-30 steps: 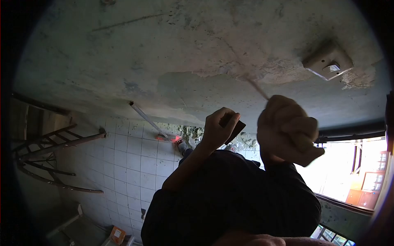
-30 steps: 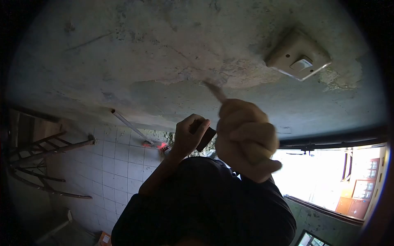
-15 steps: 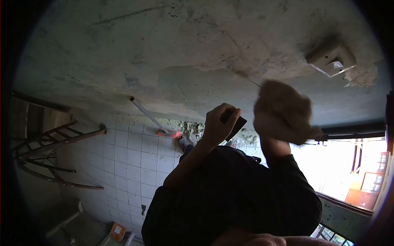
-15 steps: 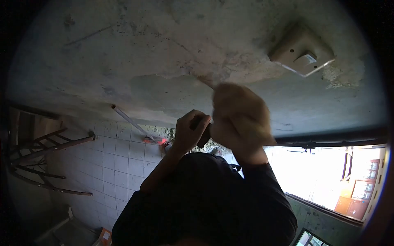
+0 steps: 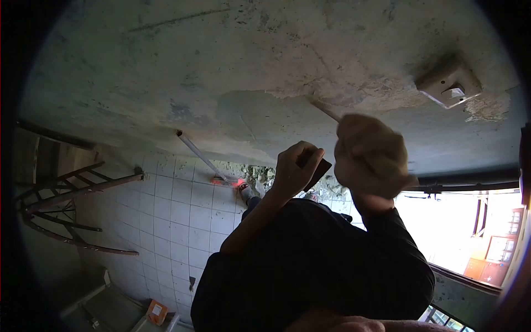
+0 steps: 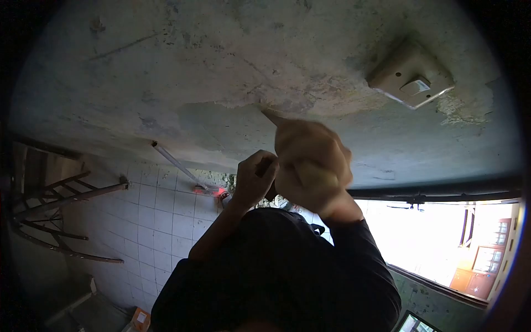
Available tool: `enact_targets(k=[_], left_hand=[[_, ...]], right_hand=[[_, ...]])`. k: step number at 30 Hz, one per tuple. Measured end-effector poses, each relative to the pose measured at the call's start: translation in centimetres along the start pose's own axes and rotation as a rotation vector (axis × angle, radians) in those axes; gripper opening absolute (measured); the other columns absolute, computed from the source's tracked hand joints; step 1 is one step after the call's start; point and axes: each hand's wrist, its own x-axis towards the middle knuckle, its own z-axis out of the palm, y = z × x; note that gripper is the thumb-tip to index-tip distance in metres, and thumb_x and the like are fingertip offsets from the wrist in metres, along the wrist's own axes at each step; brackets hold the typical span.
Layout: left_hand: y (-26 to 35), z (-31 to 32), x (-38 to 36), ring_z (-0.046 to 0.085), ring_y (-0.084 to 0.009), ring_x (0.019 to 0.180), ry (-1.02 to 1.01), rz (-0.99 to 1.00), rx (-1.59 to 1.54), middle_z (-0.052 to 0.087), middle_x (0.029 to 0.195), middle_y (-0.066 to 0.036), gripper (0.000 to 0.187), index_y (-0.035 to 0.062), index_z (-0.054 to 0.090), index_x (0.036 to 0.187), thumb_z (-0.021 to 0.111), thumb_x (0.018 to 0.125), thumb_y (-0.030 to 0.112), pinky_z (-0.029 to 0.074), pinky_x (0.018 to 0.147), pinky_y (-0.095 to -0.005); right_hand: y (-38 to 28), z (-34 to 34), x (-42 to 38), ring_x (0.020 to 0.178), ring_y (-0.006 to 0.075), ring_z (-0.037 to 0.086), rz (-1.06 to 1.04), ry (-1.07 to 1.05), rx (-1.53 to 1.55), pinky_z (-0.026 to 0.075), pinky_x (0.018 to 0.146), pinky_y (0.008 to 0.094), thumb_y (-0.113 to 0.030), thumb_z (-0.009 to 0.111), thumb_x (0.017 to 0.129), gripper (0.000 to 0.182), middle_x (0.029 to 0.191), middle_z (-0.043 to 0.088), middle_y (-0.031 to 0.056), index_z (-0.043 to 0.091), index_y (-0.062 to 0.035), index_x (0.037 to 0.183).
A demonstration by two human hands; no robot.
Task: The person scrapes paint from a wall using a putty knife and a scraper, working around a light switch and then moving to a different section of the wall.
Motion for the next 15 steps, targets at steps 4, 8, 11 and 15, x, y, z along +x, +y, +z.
enact_targets(k=[4, 8, 11, 15], left_hand=[[0.1, 0.0, 0.0, 0.065, -0.0088, 0.073, 0.015, -0.013, -0.004, 0.071, 0.077, -0.006, 0.019, -0.0011, 0.069, 0.093, 0.071, 0.097, 0.017, 0.051, 0.067, -0.0271], [-0.1, 0.2, 0.2, 0.070, -0.0193, 0.072, 0.019, -0.029, -0.042, 0.072, 0.078, -0.012, 0.021, 0.0005, 0.070, 0.091, 0.073, 0.094, 0.022, 0.053, 0.069, -0.0330], [0.5, 0.1, -0.5, 0.070, -0.0190, 0.072, 0.000, -0.069, -0.006, 0.072, 0.078, -0.012, 0.021, 0.0006, 0.070, 0.091, 0.073, 0.094, 0.022, 0.053, 0.068, -0.0330], [0.3, 0.1, 0.3, 0.070, -0.0185, 0.071, 0.019, 0.002, 0.012, 0.072, 0.077, -0.012, 0.022, 0.0006, 0.070, 0.091, 0.073, 0.094, 0.022, 0.053, 0.068, -0.0329]], right_hand=[[1.0, 0.4, -0.5, 0.048, 0.0217, 0.045, -0.062, 0.052, 0.044, 0.033, 0.043, 0.0359, -0.060, 0.028, 0.105, 0.066, 0.071, 0.055, 0.0126, 0.056, -0.0017, 0.091], [1.8, -1.1, -0.1, 0.058, 0.0256, 0.055, -0.123, -0.100, -0.201, 0.046, 0.051, 0.0379, -0.021, 0.046, 0.089, 0.023, 0.073, 0.057, 0.0139, 0.054, 0.0005, 0.092], [1.7, -1.7, -0.5, 0.068, 0.0295, 0.066, -0.145, -0.247, -0.436, 0.059, 0.058, 0.0399, 0.019, 0.064, 0.072, 0.029, 0.076, 0.058, 0.0151, 0.053, 0.0027, 0.093], [3.1, -0.2, -0.9, 0.059, 0.0251, 0.058, -0.022, -0.164, -0.304, 0.049, 0.051, 0.0370, -0.018, 0.044, 0.087, 0.020, 0.071, 0.056, 0.0139, 0.052, 0.0006, 0.091]])
